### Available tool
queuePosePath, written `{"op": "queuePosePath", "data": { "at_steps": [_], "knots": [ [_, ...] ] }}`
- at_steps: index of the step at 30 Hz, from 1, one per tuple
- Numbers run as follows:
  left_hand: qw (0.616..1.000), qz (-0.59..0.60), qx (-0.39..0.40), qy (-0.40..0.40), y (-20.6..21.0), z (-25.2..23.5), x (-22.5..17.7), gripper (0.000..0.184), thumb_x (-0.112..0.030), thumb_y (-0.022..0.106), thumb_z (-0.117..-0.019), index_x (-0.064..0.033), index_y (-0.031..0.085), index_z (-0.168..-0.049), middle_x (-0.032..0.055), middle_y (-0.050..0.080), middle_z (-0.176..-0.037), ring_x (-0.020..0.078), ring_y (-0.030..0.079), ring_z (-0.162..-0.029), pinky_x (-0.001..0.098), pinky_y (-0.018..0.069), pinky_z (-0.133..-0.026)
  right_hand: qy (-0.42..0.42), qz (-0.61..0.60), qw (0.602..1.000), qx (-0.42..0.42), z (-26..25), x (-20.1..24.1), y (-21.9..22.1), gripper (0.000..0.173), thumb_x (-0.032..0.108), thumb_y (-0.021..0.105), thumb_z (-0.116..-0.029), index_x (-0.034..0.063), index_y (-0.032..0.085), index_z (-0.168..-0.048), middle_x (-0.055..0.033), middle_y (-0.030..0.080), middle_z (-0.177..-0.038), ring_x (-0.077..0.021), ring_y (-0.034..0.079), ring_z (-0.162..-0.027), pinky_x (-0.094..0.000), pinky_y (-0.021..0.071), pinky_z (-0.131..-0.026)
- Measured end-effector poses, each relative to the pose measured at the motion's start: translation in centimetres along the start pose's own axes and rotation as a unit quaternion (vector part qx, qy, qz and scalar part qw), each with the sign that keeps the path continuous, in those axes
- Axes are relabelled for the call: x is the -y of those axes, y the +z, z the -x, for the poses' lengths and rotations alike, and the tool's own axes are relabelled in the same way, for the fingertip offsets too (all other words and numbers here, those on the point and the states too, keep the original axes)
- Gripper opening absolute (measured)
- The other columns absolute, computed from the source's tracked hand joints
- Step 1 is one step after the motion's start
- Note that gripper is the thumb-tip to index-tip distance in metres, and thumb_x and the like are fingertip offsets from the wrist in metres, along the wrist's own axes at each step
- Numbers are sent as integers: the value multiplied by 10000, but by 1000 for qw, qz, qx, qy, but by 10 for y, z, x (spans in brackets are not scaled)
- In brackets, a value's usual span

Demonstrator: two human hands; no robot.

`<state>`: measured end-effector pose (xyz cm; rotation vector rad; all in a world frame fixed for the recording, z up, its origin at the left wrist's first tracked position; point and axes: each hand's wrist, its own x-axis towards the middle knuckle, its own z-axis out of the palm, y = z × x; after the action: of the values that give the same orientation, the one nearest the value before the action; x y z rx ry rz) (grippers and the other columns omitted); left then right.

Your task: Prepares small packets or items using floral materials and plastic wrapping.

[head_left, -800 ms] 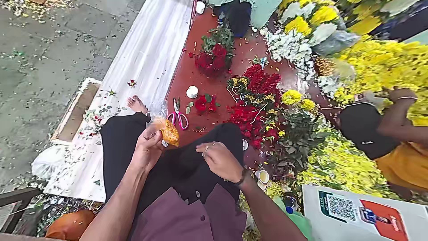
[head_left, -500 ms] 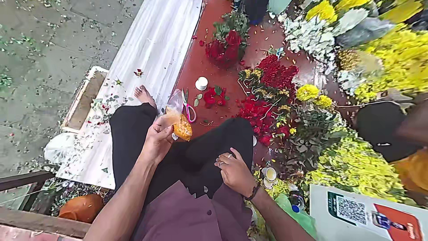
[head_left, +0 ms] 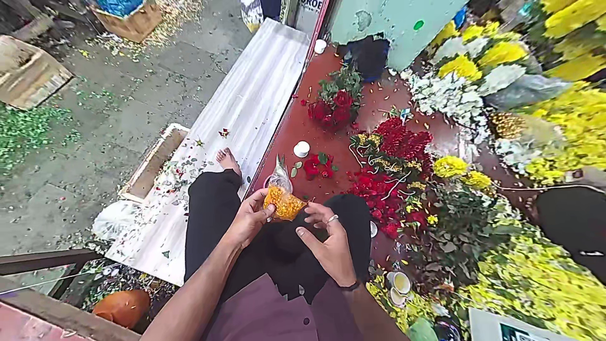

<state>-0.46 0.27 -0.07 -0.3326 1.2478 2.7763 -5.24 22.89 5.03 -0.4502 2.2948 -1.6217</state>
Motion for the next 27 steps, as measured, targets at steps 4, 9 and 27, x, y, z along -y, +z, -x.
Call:
{"op": "queuePosePath", "data": {
  "at_steps": [4,9,27],
  "knots": [
    [999,-17,30,-23,1,-1,3,379,43,553,-987,53,496,-1362,201,643,-1264,295,674,-1118,492,568,-991,-28,-13,999,-45,-24,2,11,488,278,805,-858,16,671,-1248,-105,685,-1186,-180,664,-1010,-315,579,-771],
    [994,-93,21,-58,5,-1,3,402,-85,659,-966,28,542,-1334,162,669,-1240,258,677,-1110,432,581,-960,-28,-78,996,-28,-33,-16,12,65,98,742,-903,41,771,-914,-83,737,-942,-166,696,-883,-304,593,-747],
    [983,-173,-1,61,3,-3,14,120,-45,694,-958,26,699,-1054,90,722,-1014,169,696,-945,362,595,-885,26,-69,996,55,-25,-43,15,241,168,751,-902,37,738,-1103,-80,725,-1059,-163,694,-957,-320,603,-816]
  ]
}}
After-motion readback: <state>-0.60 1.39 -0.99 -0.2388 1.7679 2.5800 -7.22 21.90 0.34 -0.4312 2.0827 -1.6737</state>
